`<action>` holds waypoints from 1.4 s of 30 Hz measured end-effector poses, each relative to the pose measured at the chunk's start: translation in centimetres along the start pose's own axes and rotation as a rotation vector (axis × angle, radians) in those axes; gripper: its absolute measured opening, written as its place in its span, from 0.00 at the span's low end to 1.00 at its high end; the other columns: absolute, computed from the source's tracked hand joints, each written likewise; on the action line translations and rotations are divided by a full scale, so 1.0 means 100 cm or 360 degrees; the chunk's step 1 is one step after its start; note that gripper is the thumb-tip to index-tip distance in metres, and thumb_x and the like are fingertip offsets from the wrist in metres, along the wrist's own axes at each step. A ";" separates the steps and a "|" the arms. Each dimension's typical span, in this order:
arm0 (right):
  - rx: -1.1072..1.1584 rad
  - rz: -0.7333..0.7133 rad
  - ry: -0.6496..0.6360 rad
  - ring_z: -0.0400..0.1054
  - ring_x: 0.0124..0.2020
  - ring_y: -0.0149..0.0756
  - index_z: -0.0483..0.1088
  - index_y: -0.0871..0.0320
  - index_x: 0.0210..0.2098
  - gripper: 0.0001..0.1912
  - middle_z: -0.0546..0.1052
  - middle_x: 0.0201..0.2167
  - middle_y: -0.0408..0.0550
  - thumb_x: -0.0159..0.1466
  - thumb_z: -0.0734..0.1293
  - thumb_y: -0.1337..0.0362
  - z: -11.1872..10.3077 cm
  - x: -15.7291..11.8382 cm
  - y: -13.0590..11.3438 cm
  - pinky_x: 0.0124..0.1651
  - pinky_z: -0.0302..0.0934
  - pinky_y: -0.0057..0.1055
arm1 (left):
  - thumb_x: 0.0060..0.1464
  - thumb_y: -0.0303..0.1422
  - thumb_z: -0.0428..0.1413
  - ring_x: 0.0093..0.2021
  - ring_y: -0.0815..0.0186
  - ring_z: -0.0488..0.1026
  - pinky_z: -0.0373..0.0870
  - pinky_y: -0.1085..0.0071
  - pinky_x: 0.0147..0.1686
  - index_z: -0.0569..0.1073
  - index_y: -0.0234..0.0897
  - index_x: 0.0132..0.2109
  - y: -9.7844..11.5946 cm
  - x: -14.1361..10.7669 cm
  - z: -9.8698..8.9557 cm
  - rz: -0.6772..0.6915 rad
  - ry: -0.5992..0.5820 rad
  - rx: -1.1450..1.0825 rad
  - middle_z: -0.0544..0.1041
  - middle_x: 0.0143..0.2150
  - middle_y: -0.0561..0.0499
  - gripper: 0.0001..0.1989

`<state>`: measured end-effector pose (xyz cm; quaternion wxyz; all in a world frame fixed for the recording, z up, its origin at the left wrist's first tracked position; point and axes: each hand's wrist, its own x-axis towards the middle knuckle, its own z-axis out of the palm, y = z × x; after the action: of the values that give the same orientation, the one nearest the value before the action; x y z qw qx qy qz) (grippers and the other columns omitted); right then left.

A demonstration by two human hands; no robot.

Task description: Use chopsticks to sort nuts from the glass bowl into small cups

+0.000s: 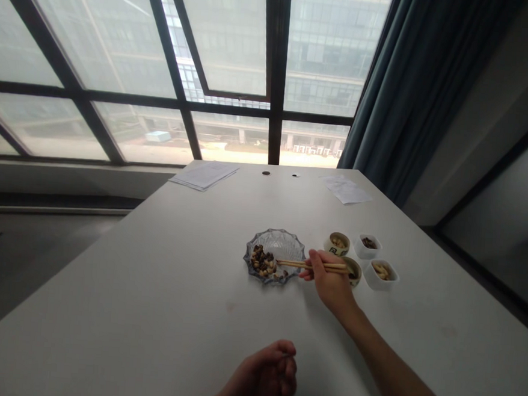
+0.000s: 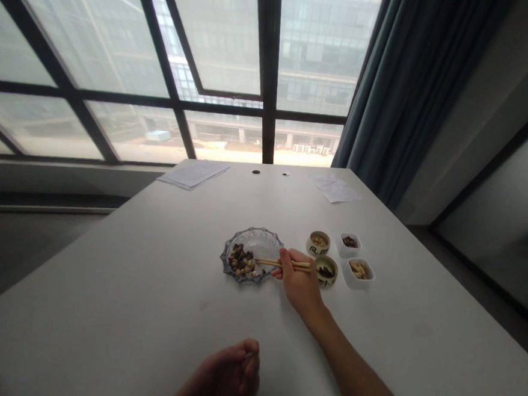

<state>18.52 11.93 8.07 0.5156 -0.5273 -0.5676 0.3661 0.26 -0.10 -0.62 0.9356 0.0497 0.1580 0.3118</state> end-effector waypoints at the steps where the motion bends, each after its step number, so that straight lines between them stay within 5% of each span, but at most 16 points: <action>1: -0.0006 -0.0002 0.0021 0.77 0.23 0.40 0.73 0.56 0.28 0.27 0.80 0.22 0.48 0.66 0.63 0.39 0.000 -0.001 0.001 0.25 0.70 0.31 | 0.55 0.29 0.62 0.29 0.71 0.73 0.56 0.73 0.29 0.74 0.38 0.42 0.000 0.000 0.000 0.0001 0.0002 0.0000 0.77 0.32 0.54 0.07; 9: -0.0029 -0.0121 0.0266 0.73 0.18 0.35 0.73 0.58 0.27 0.28 0.78 0.19 0.48 0.67 0.62 0.40 -0.015 0.003 -0.020 0.23 0.67 0.29 | 0.55 0.29 0.63 0.30 0.71 0.74 0.58 0.73 0.29 0.74 0.38 0.42 -0.002 -0.002 0.002 0.0018 0.0033 -0.0026 0.78 0.33 0.54 0.08; 14: -0.0060 -0.0297 0.0755 0.73 0.17 0.35 0.73 0.59 0.29 0.25 0.77 0.17 0.47 0.67 0.65 0.44 -0.080 0.024 -0.043 0.21 0.68 0.27 | 0.54 0.29 0.63 0.30 0.72 0.74 0.56 0.74 0.29 0.74 0.37 0.42 -0.001 -0.002 0.001 0.0016 0.0028 -0.0031 0.77 0.32 0.55 0.08; 18: -0.0130 -0.0305 0.1124 0.73 0.16 0.35 0.71 0.58 0.27 0.24 0.76 0.17 0.45 0.67 0.65 0.45 -0.144 0.039 -0.037 0.19 0.69 0.27 | 0.55 0.30 0.63 0.30 0.71 0.74 0.57 0.73 0.29 0.74 0.38 0.43 0.000 -0.001 0.001 0.0003 0.0013 -0.0014 0.77 0.33 0.55 0.08; 23: -0.0261 -0.0025 0.1198 0.71 0.12 0.34 0.70 0.58 0.23 0.22 0.73 0.14 0.44 0.66 0.67 0.49 -0.182 0.048 -0.022 0.14 0.65 0.24 | 0.56 0.30 0.62 0.29 0.71 0.73 0.56 0.73 0.28 0.75 0.39 0.42 0.001 -0.001 0.000 0.0007 -0.0003 0.0001 0.77 0.32 0.55 0.07; 34: -0.0211 -0.0182 0.1042 0.77 0.18 0.39 0.74 0.60 0.27 0.18 0.78 0.20 0.47 0.62 0.71 0.51 -0.165 0.048 -0.015 0.20 0.72 0.27 | 0.55 0.30 0.62 0.29 0.71 0.72 0.55 0.74 0.28 0.74 0.39 0.42 -0.001 -0.003 0.002 0.0018 0.0030 -0.0017 0.76 0.32 0.55 0.08; 37: -0.0113 -0.0156 0.0942 0.78 0.21 0.40 0.76 0.60 0.29 0.18 0.80 0.22 0.49 0.61 0.72 0.50 -0.144 0.035 -0.036 0.23 0.75 0.28 | 0.55 0.29 0.62 0.29 0.72 0.72 0.56 0.74 0.28 0.74 0.38 0.42 -0.001 -0.002 0.002 0.0016 0.0037 -0.0010 0.76 0.32 0.55 0.08; 42: -0.0076 -0.0025 0.0426 0.79 0.24 0.43 0.78 0.59 0.30 0.20 0.81 0.23 0.52 0.60 0.73 0.46 -0.088 0.012 -0.067 0.25 0.75 0.30 | 0.54 0.30 0.62 0.28 0.71 0.72 0.54 0.72 0.28 0.75 0.38 0.41 -0.002 0.000 0.000 0.0014 0.0035 0.0020 0.76 0.31 0.55 0.07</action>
<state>25.68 10.76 16.52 0.5768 -0.5791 -0.5063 0.2749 0.40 -0.22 -0.63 0.9320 0.0530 0.1702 0.3156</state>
